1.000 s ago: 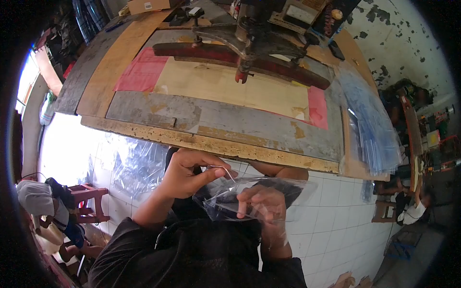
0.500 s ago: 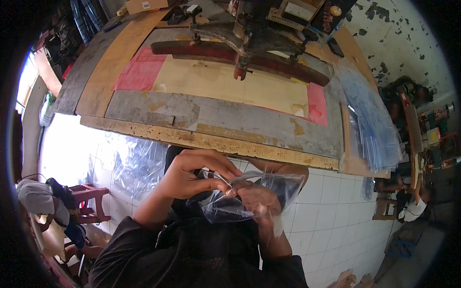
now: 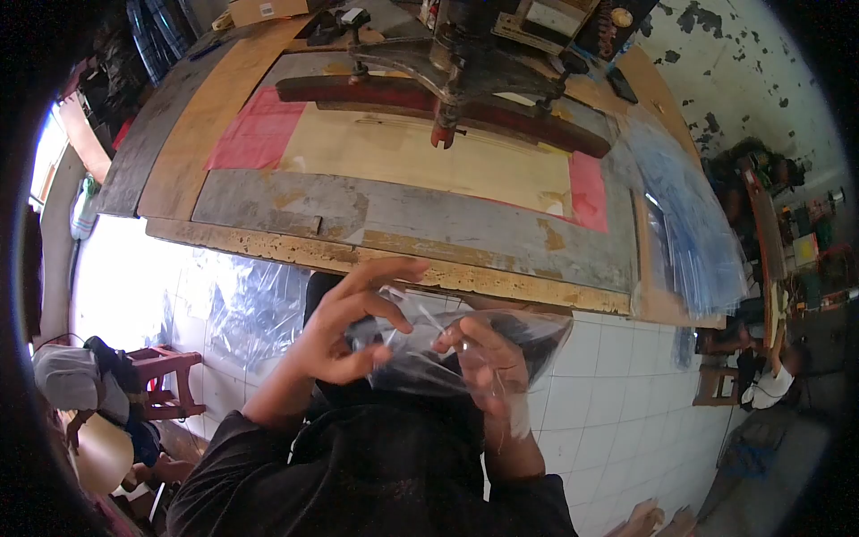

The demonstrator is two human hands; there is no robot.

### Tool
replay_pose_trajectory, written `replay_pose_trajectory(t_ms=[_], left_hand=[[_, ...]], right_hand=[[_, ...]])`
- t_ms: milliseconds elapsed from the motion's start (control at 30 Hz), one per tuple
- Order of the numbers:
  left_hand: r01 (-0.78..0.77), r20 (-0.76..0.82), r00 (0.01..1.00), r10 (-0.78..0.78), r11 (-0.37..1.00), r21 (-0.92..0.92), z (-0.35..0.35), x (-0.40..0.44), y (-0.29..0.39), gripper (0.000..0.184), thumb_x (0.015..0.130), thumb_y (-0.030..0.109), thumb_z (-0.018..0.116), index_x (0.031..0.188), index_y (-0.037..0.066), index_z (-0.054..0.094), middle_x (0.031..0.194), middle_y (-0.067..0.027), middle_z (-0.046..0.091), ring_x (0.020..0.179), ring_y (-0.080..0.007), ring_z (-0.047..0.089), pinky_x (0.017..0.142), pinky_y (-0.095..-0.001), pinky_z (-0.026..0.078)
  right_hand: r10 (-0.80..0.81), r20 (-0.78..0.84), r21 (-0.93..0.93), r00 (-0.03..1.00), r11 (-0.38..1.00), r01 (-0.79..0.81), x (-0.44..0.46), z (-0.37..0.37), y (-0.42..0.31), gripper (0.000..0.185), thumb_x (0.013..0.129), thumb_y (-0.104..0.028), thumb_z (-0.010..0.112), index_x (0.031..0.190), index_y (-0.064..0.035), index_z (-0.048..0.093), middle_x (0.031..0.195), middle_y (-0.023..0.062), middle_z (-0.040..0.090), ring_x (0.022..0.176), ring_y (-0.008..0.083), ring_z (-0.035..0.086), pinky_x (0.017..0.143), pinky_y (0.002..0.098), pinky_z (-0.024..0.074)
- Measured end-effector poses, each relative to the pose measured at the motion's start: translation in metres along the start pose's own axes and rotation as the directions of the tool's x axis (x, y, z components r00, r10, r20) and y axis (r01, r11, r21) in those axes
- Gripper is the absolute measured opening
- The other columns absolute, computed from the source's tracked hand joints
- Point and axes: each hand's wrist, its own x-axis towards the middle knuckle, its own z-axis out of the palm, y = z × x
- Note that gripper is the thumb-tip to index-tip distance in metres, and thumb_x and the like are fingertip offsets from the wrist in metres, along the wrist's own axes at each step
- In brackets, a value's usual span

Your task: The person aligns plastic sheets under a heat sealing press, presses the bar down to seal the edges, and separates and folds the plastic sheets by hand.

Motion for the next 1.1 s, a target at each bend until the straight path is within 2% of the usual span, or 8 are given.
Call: replay_pose_trajectory(t_ms=[67,133,333,600,800,933,1033,1100], left_hand=[[0.057,0.063,0.997,-0.048,0.988,-0.145,0.000,-0.007,-0.002,0.065,0.085,0.058,0.080,0.113,0.000,0.071,0.157,-0.0309,0.042,0.136,-0.0427,0.054,0.113,-0.0550,0.041],[0.029,0.038,0.999,-0.024,0.990,-0.138,0.004,-0.009,-0.009,0.071,0.080,0.061,0.083,0.114,0.000,0.071,0.157,-0.0307,0.042,0.136,-0.0432,0.053,0.113,-0.0550,0.041],[0.148,-0.070,0.988,-0.139,0.978,0.147,0.013,-0.009,0.016,0.040,0.084,0.023,0.089,0.114,-0.001,0.075,0.152,-0.0213,0.054,0.132,-0.0365,0.062,0.107,-0.0442,0.052],[0.188,-0.105,0.979,-0.173,0.968,0.163,0.007,-0.019,0.004,0.019,0.090,0.010,0.082,0.098,-0.006,0.076,0.120,-0.0177,0.069,0.096,-0.0302,0.073,0.082,-0.0364,0.057],[0.215,-0.197,0.964,-0.178,0.959,0.185,-0.006,-0.022,0.004,0.018,0.089,0.010,0.082,0.101,-0.003,0.077,0.099,-0.0117,0.071,0.085,-0.0259,0.069,0.077,-0.0336,0.055],[0.170,-0.221,0.968,-0.120,0.961,0.219,-0.012,-0.019,0.011,0.017,0.090,0.006,0.080,0.105,-0.001,0.078,0.106,-0.0120,0.073,0.092,-0.0269,0.072,0.081,-0.0330,0.056],[0.143,-0.238,0.966,-0.100,0.975,0.171,-0.014,-0.014,0.022,0.019,0.089,0.001,0.077,0.108,-0.001,0.079,0.114,-0.0122,0.075,0.101,-0.0277,0.074,0.086,-0.0335,0.057],[0.167,-0.209,0.971,-0.120,0.959,0.229,-0.018,-0.016,0.026,0.026,0.087,-0.005,0.075,0.112,0.002,0.080,0.120,-0.0131,0.076,0.109,-0.0278,0.075,0.091,-0.0341,0.057]], right_hand=[[0.008,0.091,0.034,0.996,0.999,-0.011,0.001,-0.004,0.003,0.064,0.103,-0.044,0.065,0.151,-0.0034,0.054,0.138,0.0181,0.065,0.125,0.0361,0.061,0.103,0.0487,0.0490],[-0.006,0.083,0.041,0.997,0.999,0.003,0.001,-0.003,0.006,0.064,0.103,-0.042,0.065,0.153,-0.0036,0.052,0.143,0.0201,0.063,0.128,0.0373,0.060,0.105,0.0493,0.0476],[-0.023,-0.032,0.083,0.999,0.996,0.025,0.009,0.013,0.000,0.061,0.104,-0.035,0.066,0.153,-0.0019,0.051,0.151,0.0269,0.056,0.136,0.0417,0.057,0.108,0.0526,0.0496],[-0.079,0.029,0.029,0.996,0.997,0.078,-0.002,-0.018,0.006,0.059,0.105,-0.034,0.066,0.153,-0.0029,0.052,0.144,0.0279,0.062,0.119,0.0453,0.069,0.104,0.0559,0.0529],[-0.128,0.017,0.332,0.992,0.936,0.115,-0.005,-0.029,-0.001,0.057,0.115,-0.043,0.036,0.166,-0.0176,0.032,0.139,0.0010,0.068,0.125,0.0255,0.064,0.105,0.0496,0.0478],[-0.063,-0.142,0.469,0.988,0.875,0.123,-0.014,-0.053,-0.011,0.054,0.115,-0.041,0.038,0.163,-0.0166,0.039,0.135,0.0027,0.070,0.122,0.0269,0.066,0.105,0.0504,0.0472],[0.187,-0.045,0.163,0.981,0.970,-0.178,-0.042,-0.102,-0.005,0.051,0.114,-0.045,0.043,0.151,-0.0130,0.057,0.142,0.0109,0.069,0.127,0.0362,0.065,0.110,0.0525,0.0471],[0.521,-0.216,-0.553,0.826,0.631,-0.543,-0.061,-0.105,-0.004,0.044,0.112,-0.040,0.051,0.140,-0.0098,0.067,0.139,0.0138,0.070,0.125,0.0360,0.067,0.112,0.0458,0.0471]])
